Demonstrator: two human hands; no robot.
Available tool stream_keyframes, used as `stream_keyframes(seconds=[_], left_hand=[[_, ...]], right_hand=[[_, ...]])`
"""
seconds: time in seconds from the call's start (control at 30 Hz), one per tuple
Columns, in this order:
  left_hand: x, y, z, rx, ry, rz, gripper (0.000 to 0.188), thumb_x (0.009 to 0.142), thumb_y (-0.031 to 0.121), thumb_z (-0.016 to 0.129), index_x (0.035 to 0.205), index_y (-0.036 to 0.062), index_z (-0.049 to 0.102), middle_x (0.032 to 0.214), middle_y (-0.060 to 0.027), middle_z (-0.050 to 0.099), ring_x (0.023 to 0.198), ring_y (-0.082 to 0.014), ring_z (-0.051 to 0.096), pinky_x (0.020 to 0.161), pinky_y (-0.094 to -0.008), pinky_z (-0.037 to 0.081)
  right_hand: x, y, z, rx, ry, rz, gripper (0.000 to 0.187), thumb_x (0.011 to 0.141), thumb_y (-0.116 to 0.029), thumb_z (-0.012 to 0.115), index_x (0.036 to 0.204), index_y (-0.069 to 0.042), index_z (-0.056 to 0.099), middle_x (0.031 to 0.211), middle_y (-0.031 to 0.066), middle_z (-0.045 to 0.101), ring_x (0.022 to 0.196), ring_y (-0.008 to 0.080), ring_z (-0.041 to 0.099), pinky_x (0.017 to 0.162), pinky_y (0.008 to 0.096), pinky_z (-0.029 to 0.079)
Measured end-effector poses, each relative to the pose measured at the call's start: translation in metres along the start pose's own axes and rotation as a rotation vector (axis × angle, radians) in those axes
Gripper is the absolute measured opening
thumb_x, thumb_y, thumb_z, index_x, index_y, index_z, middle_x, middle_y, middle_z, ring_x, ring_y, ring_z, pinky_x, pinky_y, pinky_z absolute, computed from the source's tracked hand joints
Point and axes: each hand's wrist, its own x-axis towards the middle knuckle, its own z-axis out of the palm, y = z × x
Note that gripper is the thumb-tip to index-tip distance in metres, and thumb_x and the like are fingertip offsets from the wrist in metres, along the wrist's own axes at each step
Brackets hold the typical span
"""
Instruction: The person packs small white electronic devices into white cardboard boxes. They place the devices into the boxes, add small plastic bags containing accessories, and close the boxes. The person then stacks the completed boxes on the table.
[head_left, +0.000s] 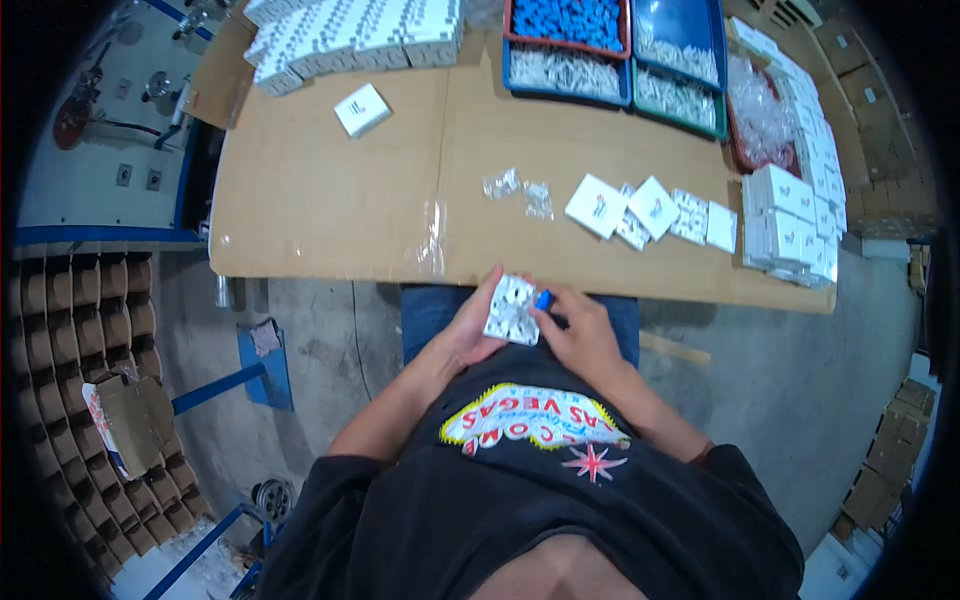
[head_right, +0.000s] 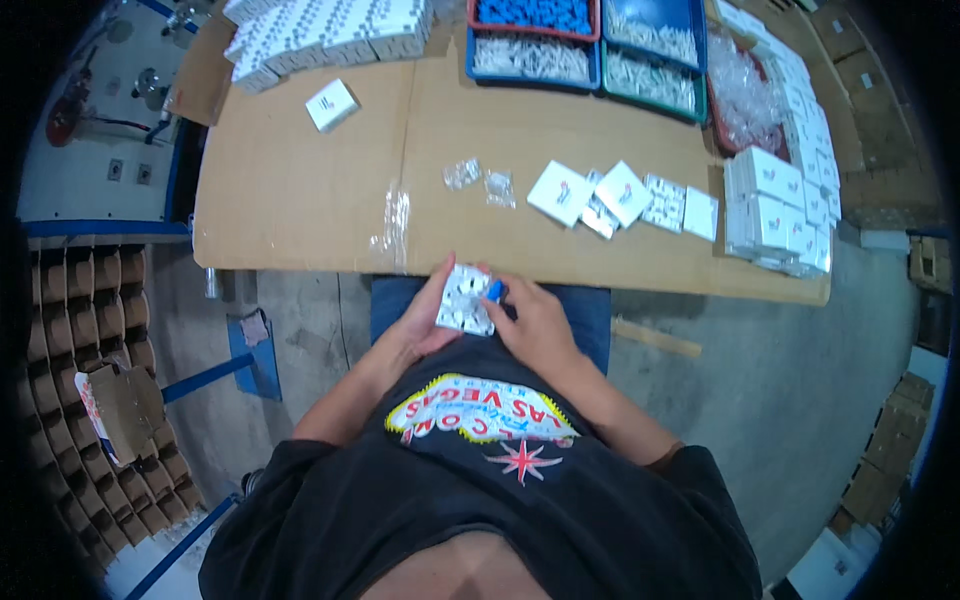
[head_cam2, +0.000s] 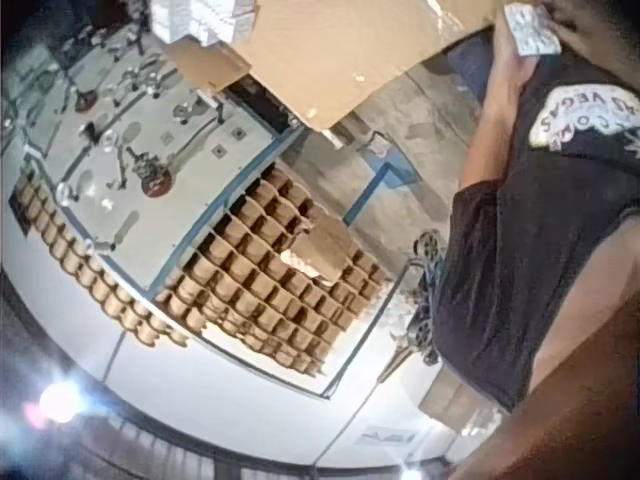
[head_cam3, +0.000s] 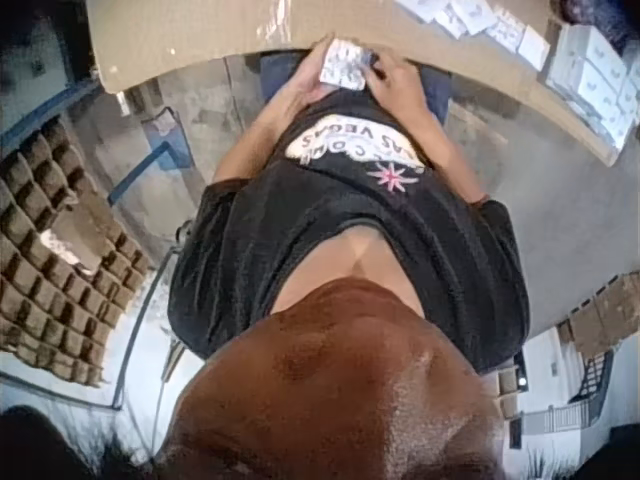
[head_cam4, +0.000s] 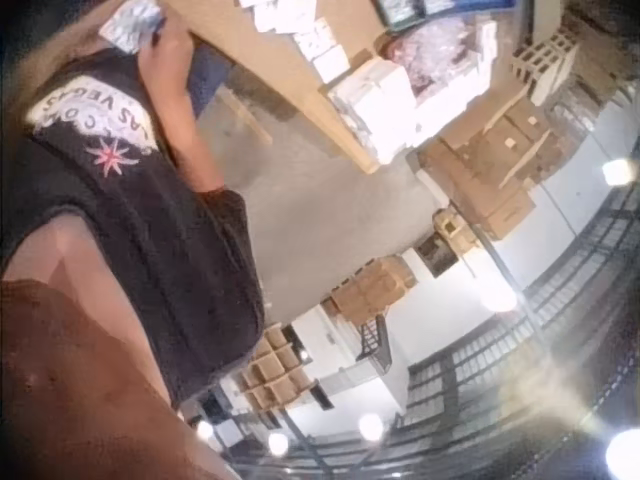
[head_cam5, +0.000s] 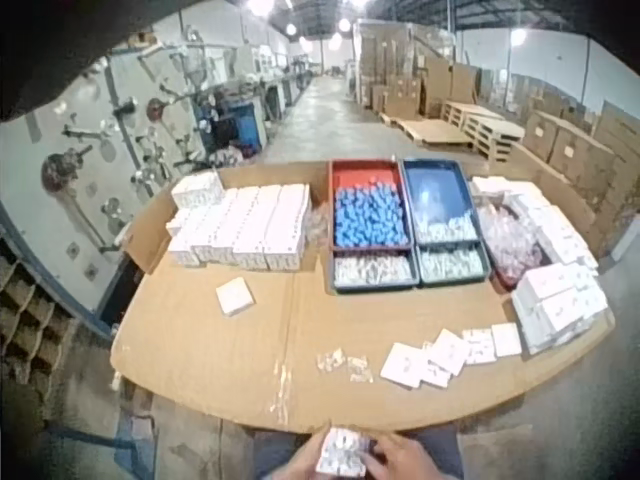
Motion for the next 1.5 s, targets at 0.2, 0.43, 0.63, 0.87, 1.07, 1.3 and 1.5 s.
stream_keyframes(seconds=[0.2,0.43,0.63,0.87,1.07,1.3,1.5], left_hand=[[-0.003,0.004,0.008,0.091,-0.126,-0.073,0.072,0.103,0.068,0.031,0.135,0.0086,0.056,0.126,-0.024,0.066,0.109,-0.0361,0.069,0.096,-0.0508,0.056],[-0.004,0.013,0.01,-0.026,-0.099,-0.092,0.075,0.101,0.071,0.034,0.143,0.0119,0.051,0.133,-0.0284,0.062,0.115,-0.046,0.065,0.101,-0.0644,0.049],[0.001,0.018,0.003,-0.092,-0.243,-0.048,0.072,0.1,0.061,0.036,0.152,0.0112,0.044,0.138,-0.0277,0.057,0.114,-0.0415,0.064,0.104,-0.0629,0.046],[-0.002,0.033,-0.002,-0.092,-0.196,0.18,0.072,0.103,0.063,0.035,0.152,0.0121,0.043,0.146,-0.0232,0.054,0.123,-0.0403,0.06,0.104,-0.06,0.047],[0.01,0.036,0.003,0.052,-0.104,0.224,0.064,0.105,0.064,0.032,0.145,0.0162,0.05,0.127,-0.0085,0.064,0.114,-0.0289,0.066,0.096,-0.0506,0.054],[0.005,0.038,0.018,0.096,-0.011,0.223,0.067,0.104,0.065,0.031,0.14,0.0137,0.055,0.126,-0.0108,0.066,0.108,-0.0293,0.068,0.091,-0.0497,0.056],[-0.015,0.045,-0.013,0.005,-0.124,0.218,0.066,0.104,0.056,0.032,0.147,0.0094,0.048,0.137,-0.0219,0.06,0.112,-0.037,0.067,0.094,-0.0558,0.055]], right_hand=[[0.016,0.022,-0.006,0.356,0.119,0.202,0.043,0.091,-0.009,0.075,0.13,0.001,0.063,0.102,0.0111,0.067,0.082,0.0148,0.069,0.073,0.0275,0.056],[0.145,0.051,-0.049,0.176,-0.487,0.457,0.043,0.086,-0.012,0.078,0.12,0.009,0.063,0.093,0.0109,0.07,0.067,0.0134,0.067,0.062,0.0297,0.054],[0.298,0.036,-0.111,0.18,0.295,0.014,0.046,0.089,-0.027,0.078,0.113,0.01,0.066,0.102,0.0163,0.074,0.074,0.016,0.07,0.06,0.0301,0.054],[0.195,0.021,-0.038,0.063,-0.09,-0.128,0.017,0.093,-0.012,0.065,0.107,-0.004,0.072,0.092,0.0073,0.071,0.078,0.0152,0.063,0.073,0.0316,0.052],[0.075,0.006,0.021,0.044,-0.2,0.022,0.023,0.087,-0.023,0.077,0.097,-0.004,0.071,0.102,0.0105,0.064,0.083,0.0274,0.066,0.075,0.0376,0.053],[0.089,0.022,0.01,0.131,-0.058,-0.099,0.014,0.089,-0.014,0.071,0.095,-0.001,0.068,0.095,0.0117,0.061,0.077,0.026,0.063,0.069,0.0371,0.051],[0.124,0.046,-0.009,0.135,0.165,0.052,0.02,0.089,-0.017,0.073,0.099,0.0,0.07,0.098,0.0148,0.066,0.078,0.0258,0.066,0.068,0.036,0.051]])
